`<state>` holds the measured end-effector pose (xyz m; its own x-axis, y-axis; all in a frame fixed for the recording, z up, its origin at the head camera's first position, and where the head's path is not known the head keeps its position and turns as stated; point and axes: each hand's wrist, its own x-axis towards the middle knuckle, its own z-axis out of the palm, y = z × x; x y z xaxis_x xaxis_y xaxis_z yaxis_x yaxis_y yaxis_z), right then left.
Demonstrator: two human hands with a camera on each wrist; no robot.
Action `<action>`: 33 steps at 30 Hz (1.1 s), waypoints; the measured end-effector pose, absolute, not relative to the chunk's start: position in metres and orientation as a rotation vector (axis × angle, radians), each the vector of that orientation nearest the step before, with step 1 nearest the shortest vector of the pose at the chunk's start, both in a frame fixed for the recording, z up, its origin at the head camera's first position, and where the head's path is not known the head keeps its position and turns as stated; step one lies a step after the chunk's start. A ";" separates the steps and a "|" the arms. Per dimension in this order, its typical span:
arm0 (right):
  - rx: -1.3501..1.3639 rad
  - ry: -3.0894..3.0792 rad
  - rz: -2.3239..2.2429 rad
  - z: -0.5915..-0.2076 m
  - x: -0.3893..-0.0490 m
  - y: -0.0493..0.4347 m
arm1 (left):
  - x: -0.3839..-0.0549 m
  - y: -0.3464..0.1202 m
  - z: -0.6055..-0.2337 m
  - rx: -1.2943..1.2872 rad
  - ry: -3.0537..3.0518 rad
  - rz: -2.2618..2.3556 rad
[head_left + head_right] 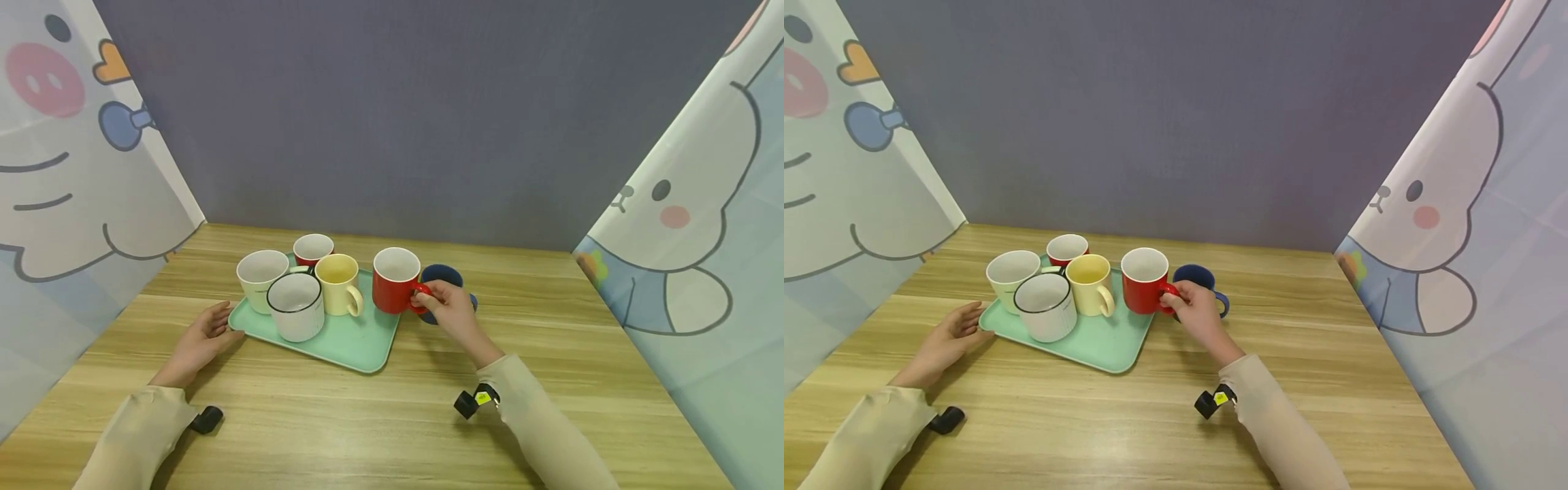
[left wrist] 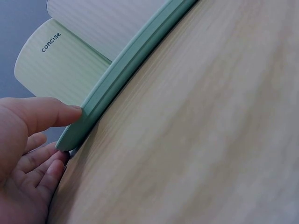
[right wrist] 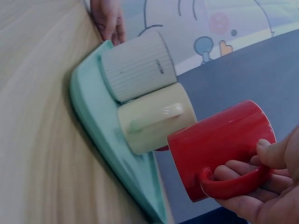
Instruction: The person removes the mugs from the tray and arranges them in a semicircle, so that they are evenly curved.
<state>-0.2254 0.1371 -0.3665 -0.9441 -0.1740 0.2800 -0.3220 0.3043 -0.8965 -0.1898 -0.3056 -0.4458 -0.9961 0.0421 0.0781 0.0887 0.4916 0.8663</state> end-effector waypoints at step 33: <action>0.308 -2.155 1.935 -0.331 -0.245 0.171 | -0.190 -0.306 -0.445 -0.118 -2.681 -1.561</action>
